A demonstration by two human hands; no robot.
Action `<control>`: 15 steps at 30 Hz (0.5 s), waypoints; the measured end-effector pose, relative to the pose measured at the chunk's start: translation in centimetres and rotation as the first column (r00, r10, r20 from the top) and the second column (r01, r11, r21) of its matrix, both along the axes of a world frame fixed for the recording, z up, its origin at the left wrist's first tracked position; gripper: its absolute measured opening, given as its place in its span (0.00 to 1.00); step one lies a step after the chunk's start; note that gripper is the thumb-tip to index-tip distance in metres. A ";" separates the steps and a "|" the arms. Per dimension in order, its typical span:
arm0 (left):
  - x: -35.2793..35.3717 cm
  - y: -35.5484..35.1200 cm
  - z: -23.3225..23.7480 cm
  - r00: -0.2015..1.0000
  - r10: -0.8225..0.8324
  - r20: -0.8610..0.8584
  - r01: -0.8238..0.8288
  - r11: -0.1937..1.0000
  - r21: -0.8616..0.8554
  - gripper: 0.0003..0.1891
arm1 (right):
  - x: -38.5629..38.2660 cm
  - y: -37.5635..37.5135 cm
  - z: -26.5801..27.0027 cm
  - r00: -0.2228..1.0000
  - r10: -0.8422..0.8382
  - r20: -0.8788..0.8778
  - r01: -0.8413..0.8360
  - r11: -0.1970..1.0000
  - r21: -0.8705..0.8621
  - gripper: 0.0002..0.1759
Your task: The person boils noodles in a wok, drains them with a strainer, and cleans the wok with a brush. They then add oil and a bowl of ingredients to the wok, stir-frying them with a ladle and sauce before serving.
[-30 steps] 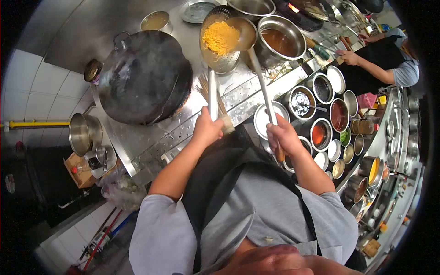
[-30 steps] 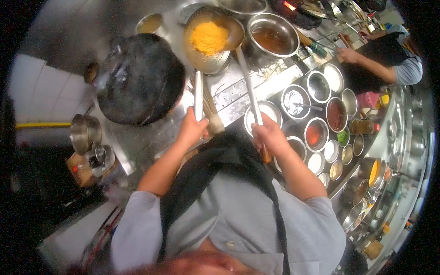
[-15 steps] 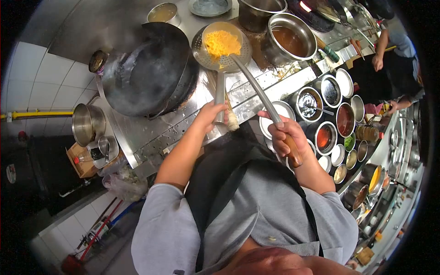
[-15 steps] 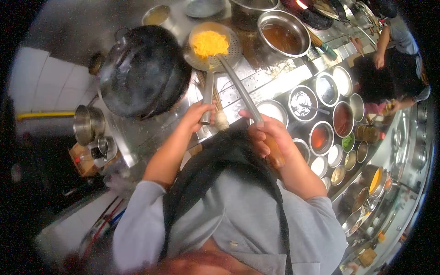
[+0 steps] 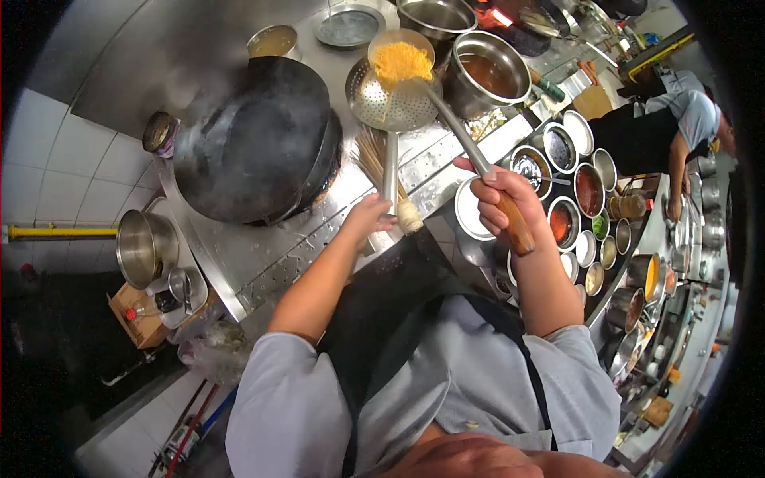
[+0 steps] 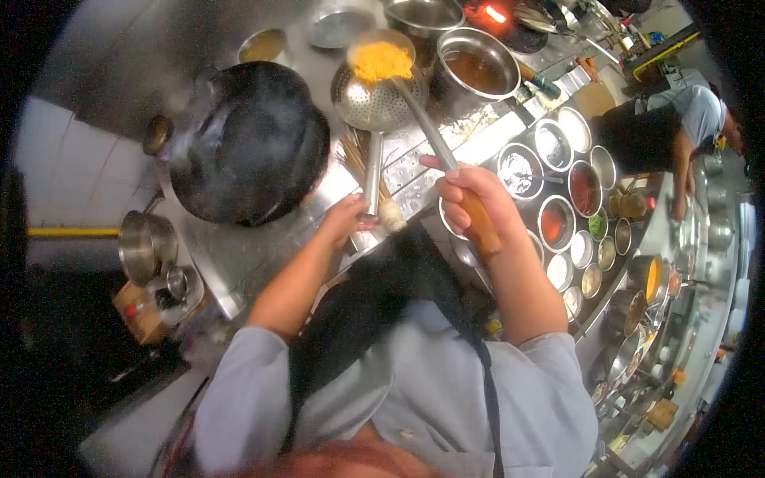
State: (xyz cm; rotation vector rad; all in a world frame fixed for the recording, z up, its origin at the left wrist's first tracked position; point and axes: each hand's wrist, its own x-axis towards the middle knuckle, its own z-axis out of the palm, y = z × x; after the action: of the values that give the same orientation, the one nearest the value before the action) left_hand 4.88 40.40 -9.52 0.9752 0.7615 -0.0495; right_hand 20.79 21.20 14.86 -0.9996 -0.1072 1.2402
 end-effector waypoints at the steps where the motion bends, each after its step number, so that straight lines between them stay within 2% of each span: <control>1: -0.1 0.2 0.1 1.000 -0.008 0.023 0.011 0.991 -0.136 0.28 | -0.2 0.7 -0.5 0.996 -0.068 -0.064 0.066 0.997 -0.033 0.29; 3: 0.1 0.6 0.0 0.999 0.000 0.054 0.010 0.981 -0.195 0.26 | 0.4 1.5 -2.2 0.998 -0.039 -0.039 0.037 0.998 -0.060 0.29; 5: 0.8 0.7 1.1 0.998 -0.040 0.041 0.046 0.981 -0.186 0.23 | 0.8 2.2 -3.4 0.990 0.042 0.132 -0.017 0.982 -0.191 0.26; 6: 1.2 0.6 1.7 0.999 -0.028 0.035 0.033 0.990 -0.134 0.19 | 1.7 2.3 -5.7 0.965 0.102 0.240 -0.043 0.971 -0.237 0.24; 7: 1.7 0.7 1.8 0.999 -0.020 0.036 0.025 0.990 -0.138 0.19 | 1.9 2.5 -6.7 0.909 0.239 0.342 -0.092 0.915 -0.393 0.26; 9: 2.4 0.5 1.5 0.998 0.001 -0.062 -0.008 0.992 -0.127 0.17 | 1.5 2.4 -8.7 0.586 0.539 0.604 -0.006 0.749 -0.663 0.27; 10: 2.6 0.4 2.1 0.996 0.072 -0.061 -0.081 0.983 -0.168 0.16 | 2.6 1.0 -12.1 0.275 0.650 0.709 0.098 0.714 -0.693 0.29; 11: 2.9 0.4 1.8 0.995 0.077 -0.069 -0.089 0.980 -0.177 0.16 | 3.0 0.2 -12.9 0.276 0.658 0.700 0.088 0.708 -0.701 0.29; 13: 3.8 0.7 1.6 0.989 0.126 -0.078 -0.143 0.954 -0.264 0.14 | 3.0 -1.1 -13.2 -0.006 0.762 0.647 0.332 0.612 -0.718 0.32; 14: 4.2 0.8 1.7 0.988 0.126 -0.090 -0.147 0.944 -0.295 0.12 | 2.8 -1.2 -12.0 0.064 0.807 0.588 0.309 0.544 -0.780 0.34; 15: 4.2 0.8 1.7 0.988 0.124 -0.097 -0.147 0.943 -0.299 0.12 | 2.9 -1.8 -12.0 0.069 0.809 0.583 0.305 0.540 -0.785 0.34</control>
State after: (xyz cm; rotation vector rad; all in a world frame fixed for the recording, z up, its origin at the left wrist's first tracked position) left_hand 9.08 41.19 -7.79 0.6272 0.8614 -0.0827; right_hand 23.70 19.43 2.89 -2.7539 -1.0154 0.6256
